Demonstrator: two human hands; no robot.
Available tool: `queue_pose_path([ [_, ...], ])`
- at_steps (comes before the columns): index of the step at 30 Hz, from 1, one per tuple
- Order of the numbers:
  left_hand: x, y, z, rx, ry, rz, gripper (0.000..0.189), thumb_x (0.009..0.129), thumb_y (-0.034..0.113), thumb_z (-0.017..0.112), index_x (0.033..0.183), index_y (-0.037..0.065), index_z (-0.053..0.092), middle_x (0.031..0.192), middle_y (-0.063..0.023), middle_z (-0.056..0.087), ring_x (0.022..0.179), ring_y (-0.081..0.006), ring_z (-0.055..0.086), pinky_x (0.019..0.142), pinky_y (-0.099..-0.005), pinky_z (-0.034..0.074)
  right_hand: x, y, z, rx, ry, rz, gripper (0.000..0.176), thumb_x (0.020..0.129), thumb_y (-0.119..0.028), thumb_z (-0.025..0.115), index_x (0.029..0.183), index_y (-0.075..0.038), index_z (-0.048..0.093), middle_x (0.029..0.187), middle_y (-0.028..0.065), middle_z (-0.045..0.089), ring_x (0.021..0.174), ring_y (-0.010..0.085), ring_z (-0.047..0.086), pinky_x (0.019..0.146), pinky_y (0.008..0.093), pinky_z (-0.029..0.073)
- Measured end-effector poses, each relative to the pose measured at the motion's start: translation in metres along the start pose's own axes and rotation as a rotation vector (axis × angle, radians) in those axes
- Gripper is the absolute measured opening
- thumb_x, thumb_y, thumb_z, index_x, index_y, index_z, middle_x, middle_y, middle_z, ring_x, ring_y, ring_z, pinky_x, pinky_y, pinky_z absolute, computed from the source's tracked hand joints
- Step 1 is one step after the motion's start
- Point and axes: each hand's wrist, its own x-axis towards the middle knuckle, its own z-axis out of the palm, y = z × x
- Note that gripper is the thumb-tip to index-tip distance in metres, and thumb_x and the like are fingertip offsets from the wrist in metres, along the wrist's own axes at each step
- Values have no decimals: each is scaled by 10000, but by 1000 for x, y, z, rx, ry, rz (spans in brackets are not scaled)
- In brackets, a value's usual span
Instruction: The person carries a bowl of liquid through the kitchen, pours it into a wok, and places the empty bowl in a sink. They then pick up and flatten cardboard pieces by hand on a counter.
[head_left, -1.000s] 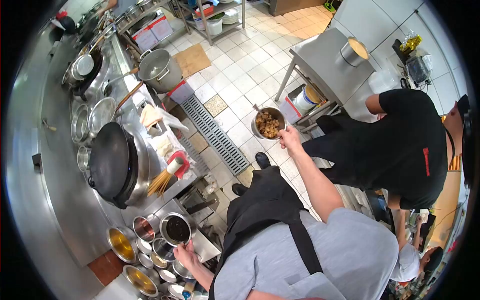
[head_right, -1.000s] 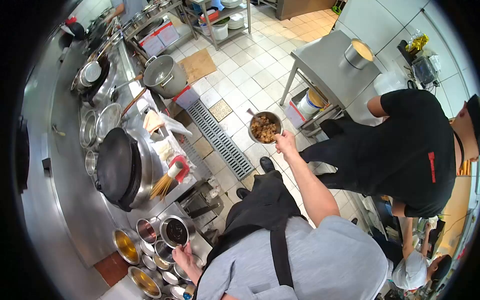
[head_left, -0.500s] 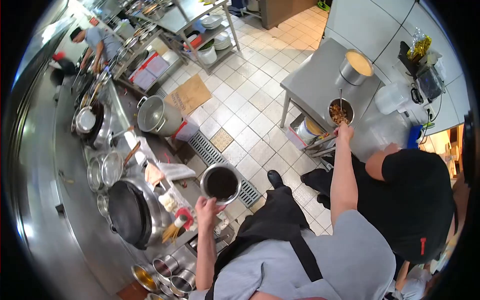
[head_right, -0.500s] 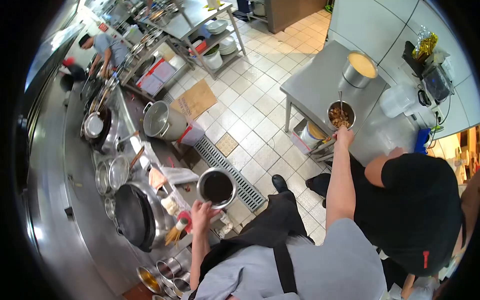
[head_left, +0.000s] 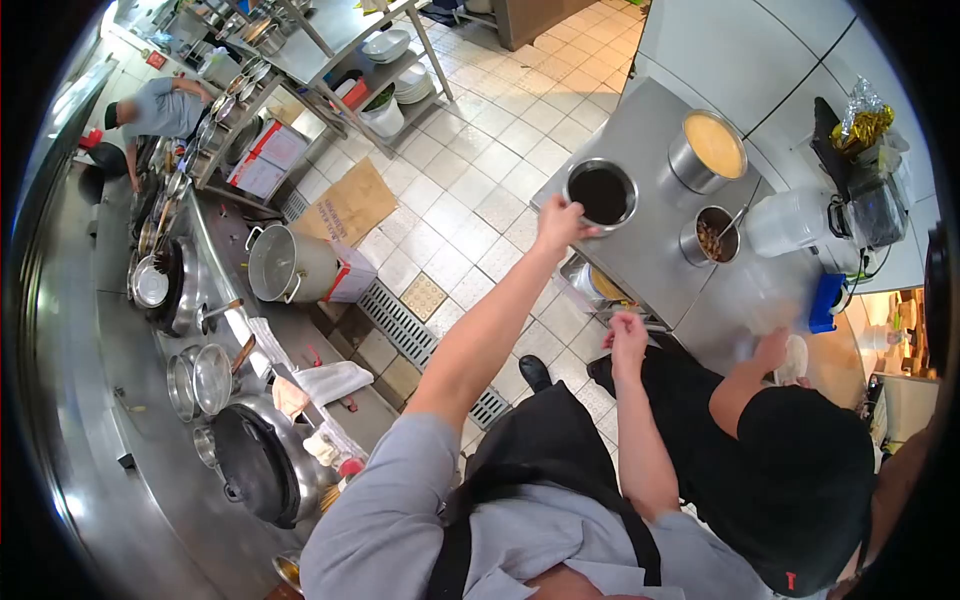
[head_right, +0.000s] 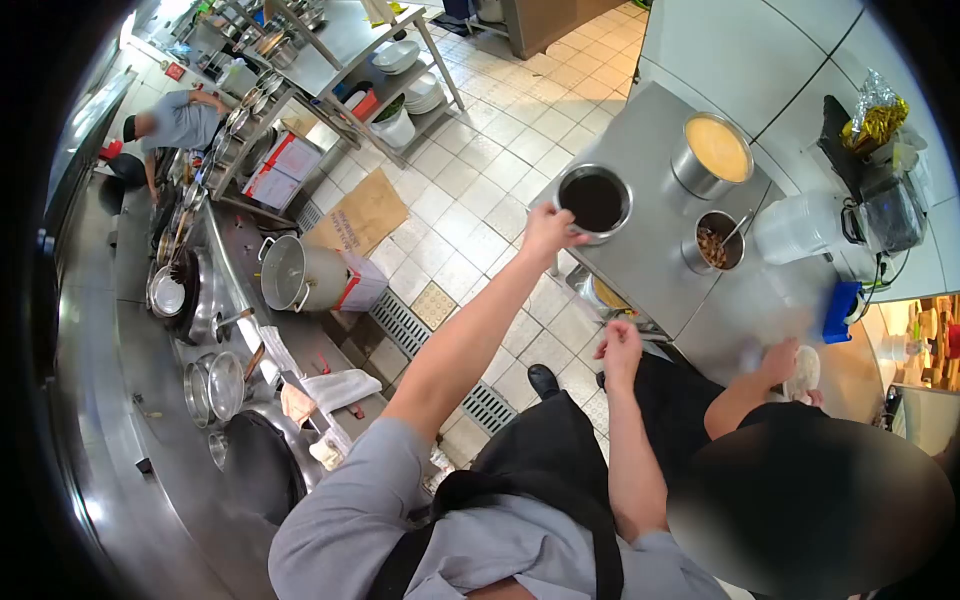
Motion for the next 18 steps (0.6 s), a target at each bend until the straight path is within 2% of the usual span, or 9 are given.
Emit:
queue_pose_path([
  [7,64,-26,100,-17,-27,22,147,886,-18,561,979,-64,456,861,-154,581,676,-317,701,583,-398,665,-13,2,-1,-100,-116,70,65,957,-65,592,984,-10,612,805,70,603,538,116,580,430,277,483],
  [9,66,-39,114,-103,-50,-110,191,886,35,644,991,-57,514,842,-154,605,687,-314,702,555,-381,650,-12,9,1,-203,-154,65,87,949,-84,599,995,-14,619,821,78,615,546,122,590,437,276,485],
  [10,75,-51,111,-77,-183,-161,273,855,148,760,988,-37,609,797,-145,645,712,-291,715,573,-404,621,-2,17,1,-288,-188,51,102,944,-97,605,1002,-15,623,831,82,622,550,126,595,442,275,488],
  [12,73,-87,90,976,-283,774,312,793,260,800,919,-4,692,788,-126,718,699,-232,720,648,-414,568,10,32,11,-392,-325,-6,133,931,-123,623,1010,-16,627,841,86,634,566,131,604,459,278,498],
  [14,-1,-58,62,439,-186,175,192,829,184,729,890,10,676,717,-113,709,650,-217,705,600,-386,558,11,34,33,-344,-485,-14,135,924,-117,623,1004,-8,624,827,67,638,601,131,611,490,284,528],
  [15,-32,-64,39,297,-129,126,179,848,165,693,819,-1,634,674,-118,694,620,-222,701,575,-389,553,11,31,44,-317,-565,-15,137,920,-114,623,1001,-3,622,821,58,640,618,131,614,505,287,543],
  [16,-76,-57,4,191,-69,138,146,851,133,655,848,-4,604,657,-119,683,603,-219,700,565,-396,553,14,41,57,-328,-653,14,146,914,-111,623,1016,-7,625,829,62,643,620,134,615,511,287,542],
  [17,-125,-52,-29,195,-4,139,194,855,142,623,940,-29,587,677,-154,684,647,-267,713,589,-412,547,16,61,68,-368,-757,65,157,907,-109,622,1030,-12,629,836,67,646,622,137,615,516,286,542],
  [18,-151,-87,-67,380,169,329,220,855,153,615,963,-34,575,684,-172,680,668,-299,710,602,-419,541,25,85,77,-426,-859,126,171,901,-107,622,1045,-16,632,844,71,649,623,140,616,521,286,541],
])
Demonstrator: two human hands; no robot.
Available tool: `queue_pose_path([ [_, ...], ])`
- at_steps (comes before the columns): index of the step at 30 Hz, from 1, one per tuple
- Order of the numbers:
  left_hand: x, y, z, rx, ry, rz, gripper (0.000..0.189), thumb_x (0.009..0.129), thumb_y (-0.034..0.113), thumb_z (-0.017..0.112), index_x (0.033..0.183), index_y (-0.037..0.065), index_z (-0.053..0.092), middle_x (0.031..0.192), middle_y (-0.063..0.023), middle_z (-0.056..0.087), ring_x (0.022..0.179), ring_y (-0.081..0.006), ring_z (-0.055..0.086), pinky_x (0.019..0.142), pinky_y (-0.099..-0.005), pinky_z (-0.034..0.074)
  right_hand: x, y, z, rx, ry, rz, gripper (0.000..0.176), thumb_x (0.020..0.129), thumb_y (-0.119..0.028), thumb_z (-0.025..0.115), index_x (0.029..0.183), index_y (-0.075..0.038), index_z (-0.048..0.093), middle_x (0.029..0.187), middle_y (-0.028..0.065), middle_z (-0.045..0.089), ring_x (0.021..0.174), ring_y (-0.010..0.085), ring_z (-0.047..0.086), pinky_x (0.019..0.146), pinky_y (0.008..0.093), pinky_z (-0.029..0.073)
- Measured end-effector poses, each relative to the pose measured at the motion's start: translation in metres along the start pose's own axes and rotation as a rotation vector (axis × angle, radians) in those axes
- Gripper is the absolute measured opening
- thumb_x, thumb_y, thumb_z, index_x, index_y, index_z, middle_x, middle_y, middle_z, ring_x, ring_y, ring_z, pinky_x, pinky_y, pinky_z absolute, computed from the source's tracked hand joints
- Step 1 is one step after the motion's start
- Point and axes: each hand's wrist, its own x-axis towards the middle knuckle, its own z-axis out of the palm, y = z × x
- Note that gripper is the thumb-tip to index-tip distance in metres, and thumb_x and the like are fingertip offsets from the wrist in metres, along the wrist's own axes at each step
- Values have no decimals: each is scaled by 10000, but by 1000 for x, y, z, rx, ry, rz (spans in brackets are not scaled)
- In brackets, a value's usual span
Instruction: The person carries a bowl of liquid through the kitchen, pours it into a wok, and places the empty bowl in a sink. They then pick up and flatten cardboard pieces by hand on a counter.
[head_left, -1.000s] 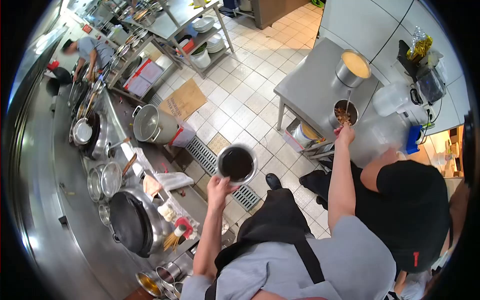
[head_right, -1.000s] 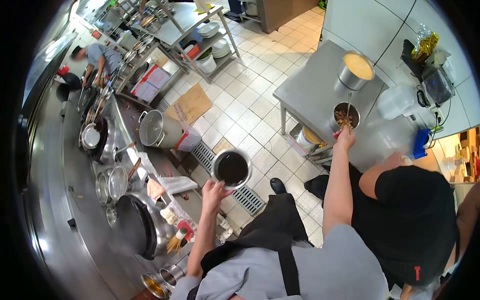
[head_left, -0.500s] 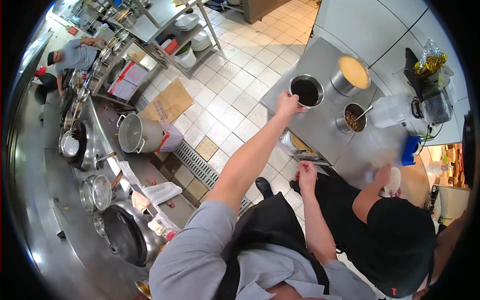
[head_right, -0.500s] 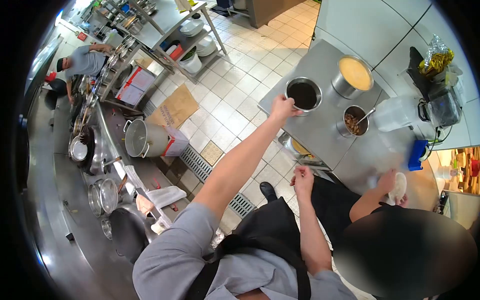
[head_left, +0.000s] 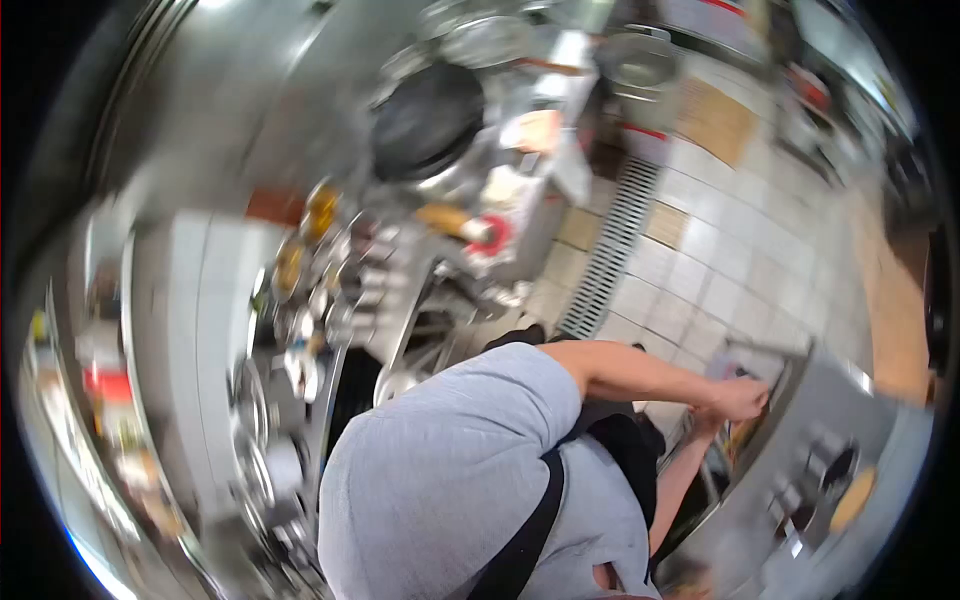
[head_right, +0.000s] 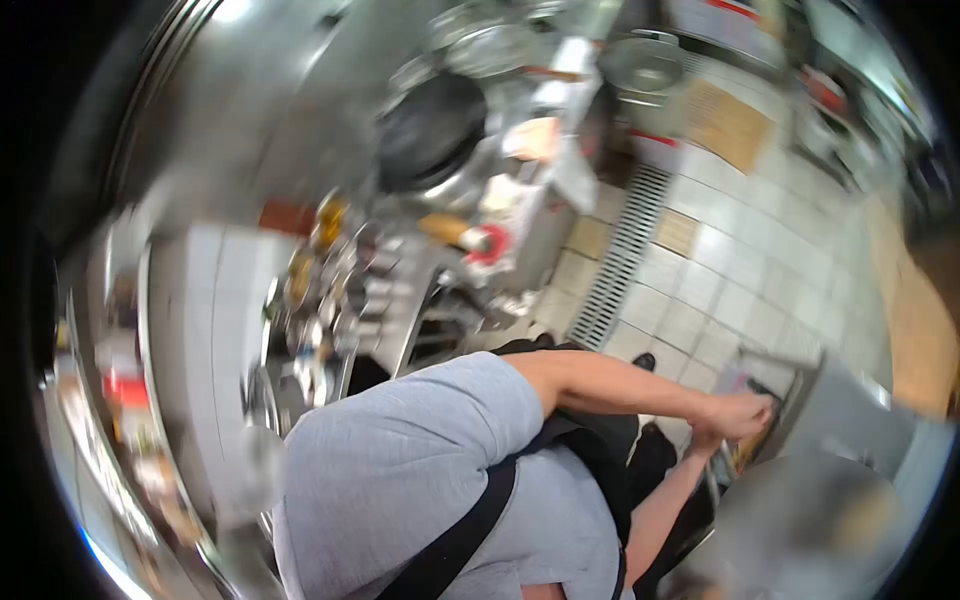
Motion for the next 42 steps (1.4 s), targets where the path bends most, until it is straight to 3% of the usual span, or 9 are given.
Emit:
queue_pose_path([
  [1,-29,-41,-30,210,153,166,246,854,164,607,985,-39,563,692,-190,677,689,-331,707,615,-426,535,21,15,15,-58,-116,55,186,894,-104,621,1060,-20,635,852,75,652,625,144,616,527,285,541],
  [4,-176,-44,-153,92,176,-433,218,861,182,616,965,-7,587,718,-141,658,652,-265,698,569,-411,521,27,5,98,-355,-353,123,175,894,-96,609,1050,-19,631,827,76,638,599,143,600,522,289,535],
  [12,-546,-145,-311,-593,1509,-514,73,910,84,593,941,18,590,754,-95,665,643,-175,675,552,-308,546,-97,-57,434,-656,-1009,-136,120,937,-116,611,981,-7,636,777,57,616,585,130,594,496,292,516],
  [18,-723,-164,-377,-1270,2129,230,164,946,117,636,986,5,523,847,-149,668,746,-255,679,640,-349,564,-219,-38,675,-746,-1432,-394,137,955,-125,612,903,2,614,678,32,594,522,111,561,469,273,437],
  [23,-759,-207,-406,-1301,2261,377,212,956,59,635,989,38,426,922,-159,624,782,-291,691,672,-387,612,-255,47,842,-837,-1148,-676,409,911,-270,670,1120,66,569,770,184,688,557,260,670,535,374,532],
  [25,-757,-207,-409,-1296,2258,406,216,937,-11,593,999,33,391,1020,-180,608,857,-324,704,742,-408,639,-255,76,874,-904,-1048,-722,515,889,-305,673,1139,126,547,755,240,692,566,319,690,575,398,559],
  [27,-748,-186,-414,-1273,2300,391,217,923,-43,569,999,32,380,1034,-188,604,884,-347,708,769,-413,646,-272,68,884,-1030,-1041,-406,548,879,-306,664,1111,175,541,712,268,679,563,352,692,596,406,572],
  [34,-736,-158,-385,-1189,2224,287,144,916,-57,521,958,-2,395,980,-233,629,895,-404,719,744,-358,651,-262,45,881,-984,-1077,-371,370,891,-207,607,845,161,606,610,228,626,440,293,633,410,411,504],
  [42,-705,-93,-368,-994,1939,-10,163,922,-18,584,918,28,428,908,-122,584,738,-276,712,654,-352,646,-216,-97,746,-920,-863,-445,376,890,-233,593,1134,45,659,684,85,619,542,160,570,458,318,444],
])
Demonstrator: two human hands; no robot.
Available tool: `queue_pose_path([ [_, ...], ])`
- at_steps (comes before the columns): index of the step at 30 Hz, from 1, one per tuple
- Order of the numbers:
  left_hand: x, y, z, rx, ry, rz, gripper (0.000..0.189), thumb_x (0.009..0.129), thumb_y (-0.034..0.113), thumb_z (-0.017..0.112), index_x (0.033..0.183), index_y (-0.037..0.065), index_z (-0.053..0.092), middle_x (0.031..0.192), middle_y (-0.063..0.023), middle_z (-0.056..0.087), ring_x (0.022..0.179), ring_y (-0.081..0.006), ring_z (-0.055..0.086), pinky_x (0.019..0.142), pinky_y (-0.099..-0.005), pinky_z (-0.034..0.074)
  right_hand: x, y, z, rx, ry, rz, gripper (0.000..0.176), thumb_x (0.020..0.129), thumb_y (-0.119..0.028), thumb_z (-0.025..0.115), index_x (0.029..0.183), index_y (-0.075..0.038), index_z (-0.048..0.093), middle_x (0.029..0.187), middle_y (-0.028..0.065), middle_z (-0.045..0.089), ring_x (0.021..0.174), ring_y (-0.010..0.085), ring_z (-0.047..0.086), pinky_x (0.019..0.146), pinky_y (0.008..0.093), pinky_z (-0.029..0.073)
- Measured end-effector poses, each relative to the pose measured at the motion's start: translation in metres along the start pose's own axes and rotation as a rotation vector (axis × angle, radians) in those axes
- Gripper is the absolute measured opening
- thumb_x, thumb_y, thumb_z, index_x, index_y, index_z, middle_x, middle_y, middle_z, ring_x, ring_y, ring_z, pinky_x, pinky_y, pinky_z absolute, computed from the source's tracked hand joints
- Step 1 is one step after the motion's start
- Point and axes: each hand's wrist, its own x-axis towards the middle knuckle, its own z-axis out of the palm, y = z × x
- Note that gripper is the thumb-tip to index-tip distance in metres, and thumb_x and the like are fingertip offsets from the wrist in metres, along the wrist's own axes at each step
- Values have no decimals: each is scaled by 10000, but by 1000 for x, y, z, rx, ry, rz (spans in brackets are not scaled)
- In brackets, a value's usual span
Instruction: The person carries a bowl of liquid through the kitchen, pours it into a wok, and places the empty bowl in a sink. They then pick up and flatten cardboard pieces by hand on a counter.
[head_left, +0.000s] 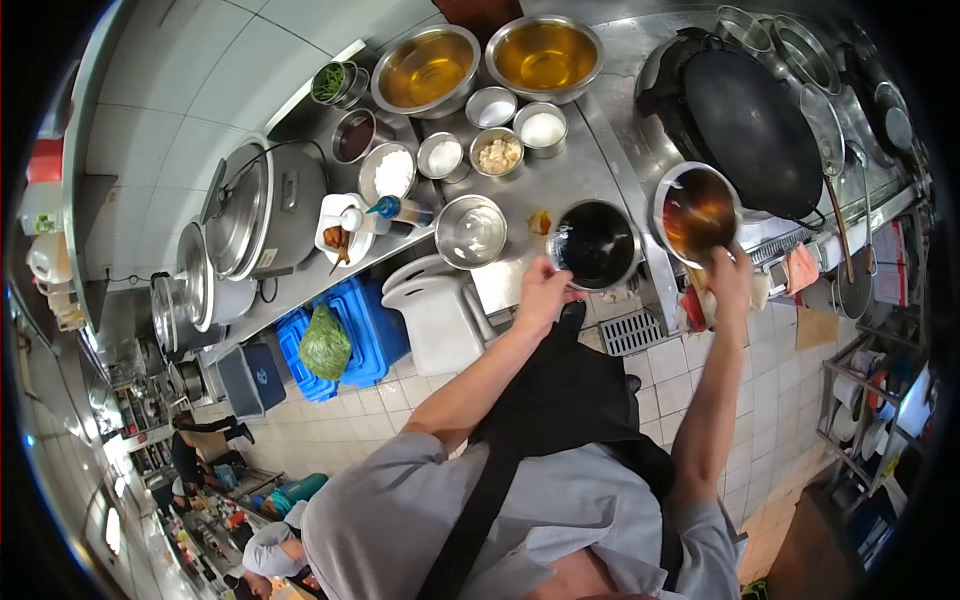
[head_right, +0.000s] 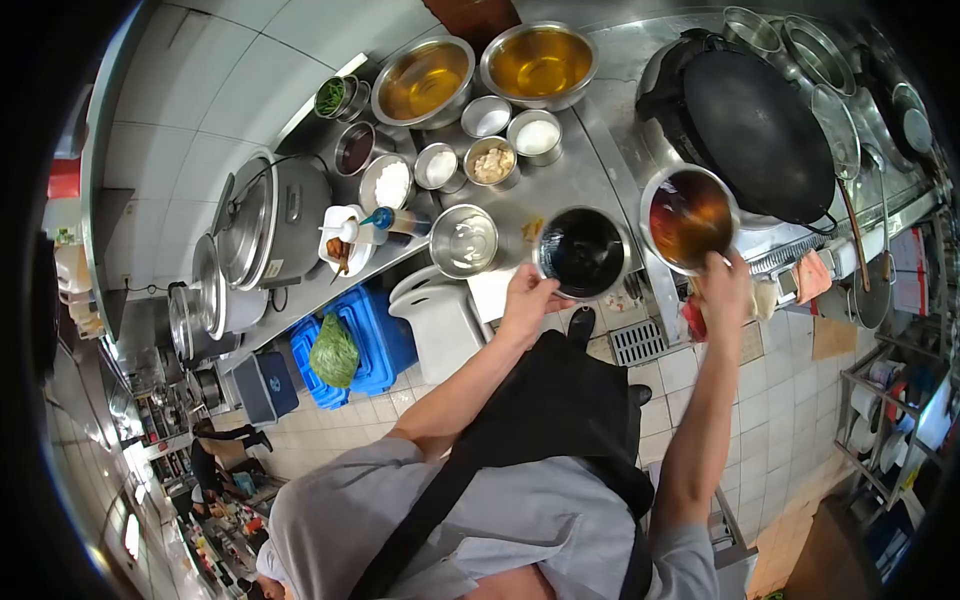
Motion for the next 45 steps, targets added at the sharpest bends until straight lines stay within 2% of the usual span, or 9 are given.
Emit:
queue_pose_path([
  [7,-19,10,87,172,-381,-102,151,911,-28,591,909,7,444,892,-110,563,729,-238,712,621,-338,651,-131,79,-169,203,406,108,190,958,-232,559,915,-49,588,601,-25,448,456,65,398,368,253,399],
  [17,-49,-21,250,454,-843,-159,150,906,-17,617,1047,-3,569,989,-107,642,833,-198,694,709,-344,656,-293,277,-296,53,957,741,360,857,-313,659,919,42,650,707,119,663,504,233,624,483,397,528],
  [21,-47,-45,275,512,-949,-219,79,923,-5,623,985,23,581,954,-81,675,855,-207,706,745,-337,646,-338,312,-292,416,1247,611,249,884,-146,564,943,64,683,642,118,628,460,215,616,367,371,524],
  [27,-81,-82,316,498,-959,-237,104,931,-16,622,972,47,550,907,-76,678,761,-202,713,677,-331,657,-428,436,-335,494,1499,837,348,961,-272,591,829,40,671,611,123,616,474,232,627,405,388,512],
  [30,-102,-87,336,483,-891,-219,115,924,-26,618,967,55,550,882,-59,665,701,-182,693,676,-346,660,-490,527,-353,868,1622,441,229,919,-174,561,807,-26,694,622,68,585,471,201,581,409,368,482],
  [32,-113,-88,345,500,-891,-195,115,920,-30,616,964,45,541,867,-67,651,710,-186,694,657,-334,653,-509,496,-380,883,1816,585,204,875,-192,638,775,-18,677,610,73,564,444,175,525,384,329,431],
  [35,-120,-91,354,456,-845,-159,119,915,-34,616,951,38,528,844,-71,646,694,-194,695,610,-309,639,-564,556,-406,866,1888,806,275,857,-247,664,754,5,630,655,112,606,472,232,542,416,347,448],
  [41,-128,-86,363,445,-747,-110,107,893,-37,616,892,39,541,842,-76,645,689,-216,696,628,-313,649,-610,600,-409,1089,2093,847,184,849,-119,563,879,62,581,679,116,556,549,237,543,484,402,540],
  [45,-120,-86,360,369,-707,-84,78,892,-21,605,893,10,534,803,-106,640,706,-279,728,598,-293,651,-625,618,-399,1165,2096,692,91,852,-94,532,805,-20,554,673,96,550,564,231,543,561,406,570],
])
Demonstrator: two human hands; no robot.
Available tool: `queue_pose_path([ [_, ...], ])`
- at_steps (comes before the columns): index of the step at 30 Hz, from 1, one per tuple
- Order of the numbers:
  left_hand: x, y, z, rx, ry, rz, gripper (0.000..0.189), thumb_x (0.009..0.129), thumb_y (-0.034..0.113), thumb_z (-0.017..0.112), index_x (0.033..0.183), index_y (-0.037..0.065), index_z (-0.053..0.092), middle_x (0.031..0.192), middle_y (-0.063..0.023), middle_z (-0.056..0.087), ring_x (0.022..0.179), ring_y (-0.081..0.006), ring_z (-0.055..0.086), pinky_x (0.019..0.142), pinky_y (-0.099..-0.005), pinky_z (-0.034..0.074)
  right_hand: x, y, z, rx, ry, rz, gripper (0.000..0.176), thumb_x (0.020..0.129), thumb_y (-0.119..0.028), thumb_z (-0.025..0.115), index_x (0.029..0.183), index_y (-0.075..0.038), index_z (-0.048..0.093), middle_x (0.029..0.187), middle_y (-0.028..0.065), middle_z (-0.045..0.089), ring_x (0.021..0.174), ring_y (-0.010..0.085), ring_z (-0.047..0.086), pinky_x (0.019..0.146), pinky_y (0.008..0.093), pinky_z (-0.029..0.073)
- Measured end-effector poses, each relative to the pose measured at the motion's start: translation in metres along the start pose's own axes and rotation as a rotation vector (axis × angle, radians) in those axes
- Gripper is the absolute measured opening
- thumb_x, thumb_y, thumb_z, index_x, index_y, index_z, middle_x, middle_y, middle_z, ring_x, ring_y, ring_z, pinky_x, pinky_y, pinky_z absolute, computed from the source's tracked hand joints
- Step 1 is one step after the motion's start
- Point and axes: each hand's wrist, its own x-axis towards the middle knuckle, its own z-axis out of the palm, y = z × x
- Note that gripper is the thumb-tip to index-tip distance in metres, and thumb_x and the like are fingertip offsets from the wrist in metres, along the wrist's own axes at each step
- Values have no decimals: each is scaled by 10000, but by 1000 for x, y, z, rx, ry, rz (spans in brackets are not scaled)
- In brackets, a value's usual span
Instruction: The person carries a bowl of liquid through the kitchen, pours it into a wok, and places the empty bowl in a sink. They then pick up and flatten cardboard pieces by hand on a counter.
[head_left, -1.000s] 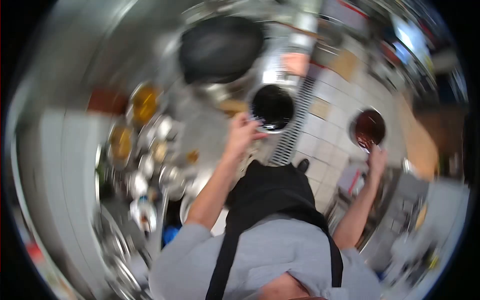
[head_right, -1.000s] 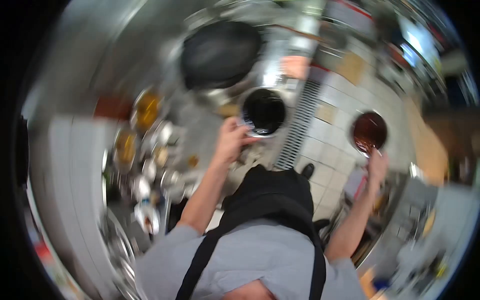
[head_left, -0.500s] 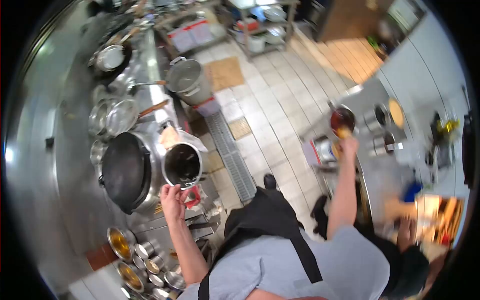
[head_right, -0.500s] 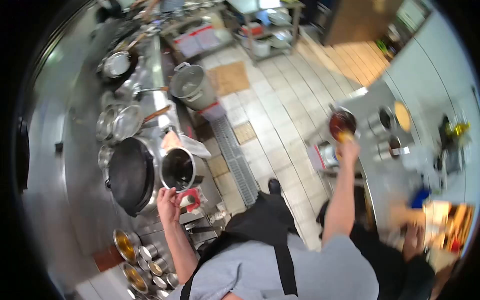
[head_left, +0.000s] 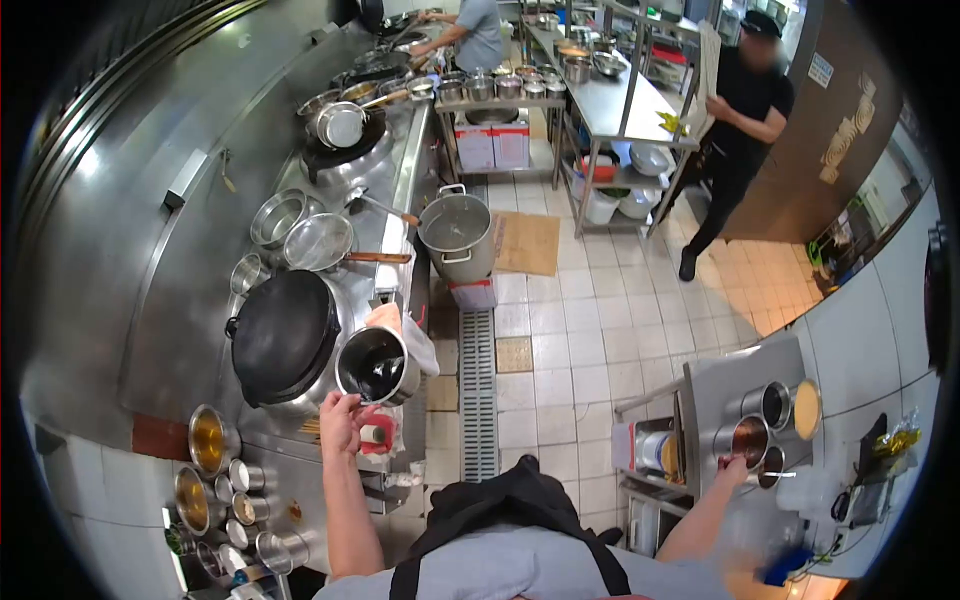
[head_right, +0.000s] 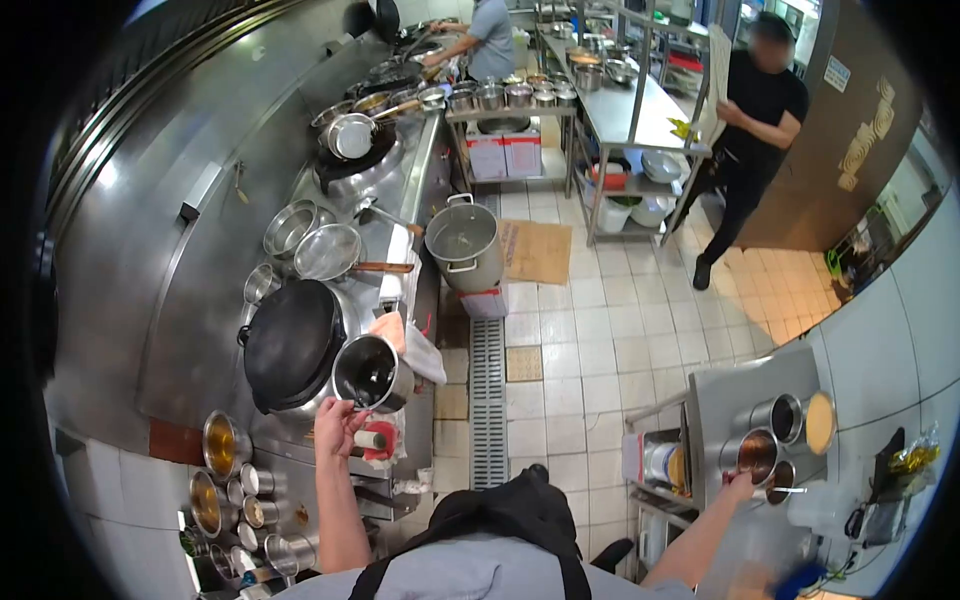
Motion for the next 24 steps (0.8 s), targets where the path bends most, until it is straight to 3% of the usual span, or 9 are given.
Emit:
queue_pose_path([
  [5,3,0,-8,-22,39,17,106,891,-31,596,859,18,508,805,-114,634,692,-290,720,608,-306,637,-3,8,-2,305,-3,11,341,946,-363,630,843,-43,577,675,97,572,572,221,583,553,384,570],
  [8,8,-3,-16,-50,65,25,112,890,-31,598,851,20,506,804,-116,632,691,-286,719,604,-306,635,-85,-8,6,113,-41,89,416,963,-452,625,893,-44,581,689,89,593,541,218,587,532,363,568],
  [12,12,-6,-24,-71,89,35,115,891,-27,598,846,25,506,799,-118,630,684,-290,719,599,-301,633,-89,74,11,-175,-335,242,320,971,-355,631,908,-47,576,709,96,617,509,208,584,473,363,553],
  [16,26,-9,-39,-58,94,22,122,894,-18,595,854,33,492,786,-112,620,667,-290,715,588,-304,632,-184,103,46,-541,-678,91,182,949,-184,607,1019,-17,588,779,109,639,554,194,610,484,376,584],
  [21,47,0,-68,-59,51,1,115,892,-27,583,890,18,477,830,-153,644,646,-282,716,569,-316,629,-272,117,85,-748,-926,11,284,947,-105,572,1208,6,585,841,139,667,577,202,627,510,373,602],
  [24,56,10,-83,-20,35,2,77,897,-25,573,932,-3,509,844,-147,646,662,-244,712,570,-325,634,-311,132,104,-798,-1048,23,273,950,-122,580,1183,20,586,873,144,677,579,206,632,508,373,594],
])
